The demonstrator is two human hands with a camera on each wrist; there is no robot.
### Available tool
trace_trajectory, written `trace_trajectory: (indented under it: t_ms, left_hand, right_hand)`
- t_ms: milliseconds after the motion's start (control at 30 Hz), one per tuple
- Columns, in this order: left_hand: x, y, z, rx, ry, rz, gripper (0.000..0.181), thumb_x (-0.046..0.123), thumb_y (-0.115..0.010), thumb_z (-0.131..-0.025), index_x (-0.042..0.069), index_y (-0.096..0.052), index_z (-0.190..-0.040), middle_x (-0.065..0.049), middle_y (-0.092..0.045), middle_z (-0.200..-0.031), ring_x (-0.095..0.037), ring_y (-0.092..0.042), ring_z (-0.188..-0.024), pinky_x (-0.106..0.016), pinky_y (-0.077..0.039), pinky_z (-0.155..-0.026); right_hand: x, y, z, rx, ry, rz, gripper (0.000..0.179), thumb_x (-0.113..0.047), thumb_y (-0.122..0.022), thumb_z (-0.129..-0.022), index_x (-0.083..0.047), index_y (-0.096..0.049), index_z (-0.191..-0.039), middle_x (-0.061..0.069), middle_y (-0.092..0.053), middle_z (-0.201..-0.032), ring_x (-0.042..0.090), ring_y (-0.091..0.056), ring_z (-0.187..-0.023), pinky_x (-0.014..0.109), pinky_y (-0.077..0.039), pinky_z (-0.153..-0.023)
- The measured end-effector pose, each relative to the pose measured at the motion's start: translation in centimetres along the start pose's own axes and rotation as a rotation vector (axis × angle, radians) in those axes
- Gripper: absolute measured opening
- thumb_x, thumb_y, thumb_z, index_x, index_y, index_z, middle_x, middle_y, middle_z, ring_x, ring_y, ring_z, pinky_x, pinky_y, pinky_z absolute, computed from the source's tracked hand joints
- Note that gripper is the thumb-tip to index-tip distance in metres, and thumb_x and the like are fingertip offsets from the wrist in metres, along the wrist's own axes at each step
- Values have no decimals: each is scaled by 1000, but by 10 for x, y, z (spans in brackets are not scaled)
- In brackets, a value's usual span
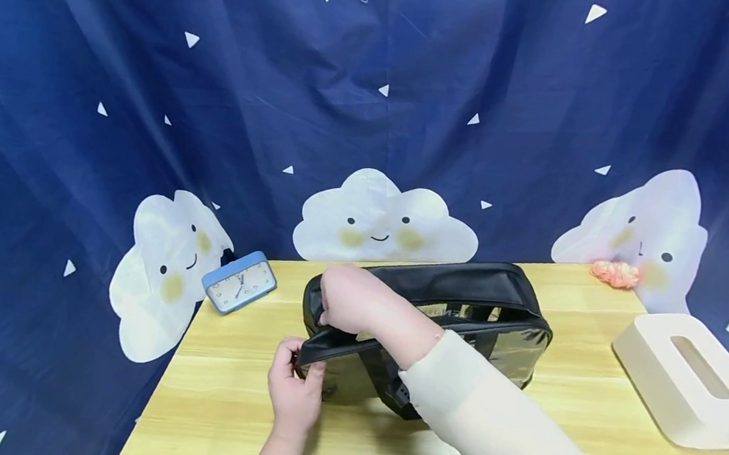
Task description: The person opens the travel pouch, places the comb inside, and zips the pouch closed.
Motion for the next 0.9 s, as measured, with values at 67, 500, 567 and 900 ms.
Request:
trace_trajectory:
  t_ms: [67, 500, 567, 900]
  left_hand:
    - [2, -2, 0, 2, 1, -11, 55, 45, -78, -94, -7, -58, -90, -3, -60, -86, -8, -55, -80, -21, -43, -73]
    - [7, -1, -2, 59, 27, -58, 38, 20, -87, -85, -5, -58, -85, -1, -60, -83, -6, -53, -75, -19, -44, -67]
    - [8, -2, -2, 73, 17, -43, 33, 10, -87, -83, -6, -58, -86, -3, -59, -83, -6, -53, -74, -19, -44, -67]
    - [18, -1, -29, -66, -97, 155, 38, 17, -67, -106, -20, -64, -111, -3, -66, -96, -9, -61, -91, -17, -51, -82]
  right_hand:
    - [2, -2, 5, -3, -24, 32, 32, -21, -80, -96, -13, -66, -68, -5, -51, -59, 16, -55, -61, 30, -47, -68]
    - [27, 9, 19, 51, 7, -370, 60, -18, -67, -103, -17, -35, -52, -8, -26, -50, 12, -30, -47, 24, -33, -56]
    - [31, 12, 20, 60, 8, -411, 60, -18, -67, -103, -17, -36, -52, -8, -28, -49, 11, -31, -46, 23, -33, -55]
    - [37, 10, 21, 54, 12, -473, 57, -17, -65, -104, -17, -42, -52, -9, -35, -49, 9, -36, -47, 23, -31, -52]
Point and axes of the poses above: each hand's wrist, its own z-axis away from the middle knuckle, its own y-axis out of the back of the hand, x = y × z, the point moved 5 cm from there along -z, towards the middle knuckle
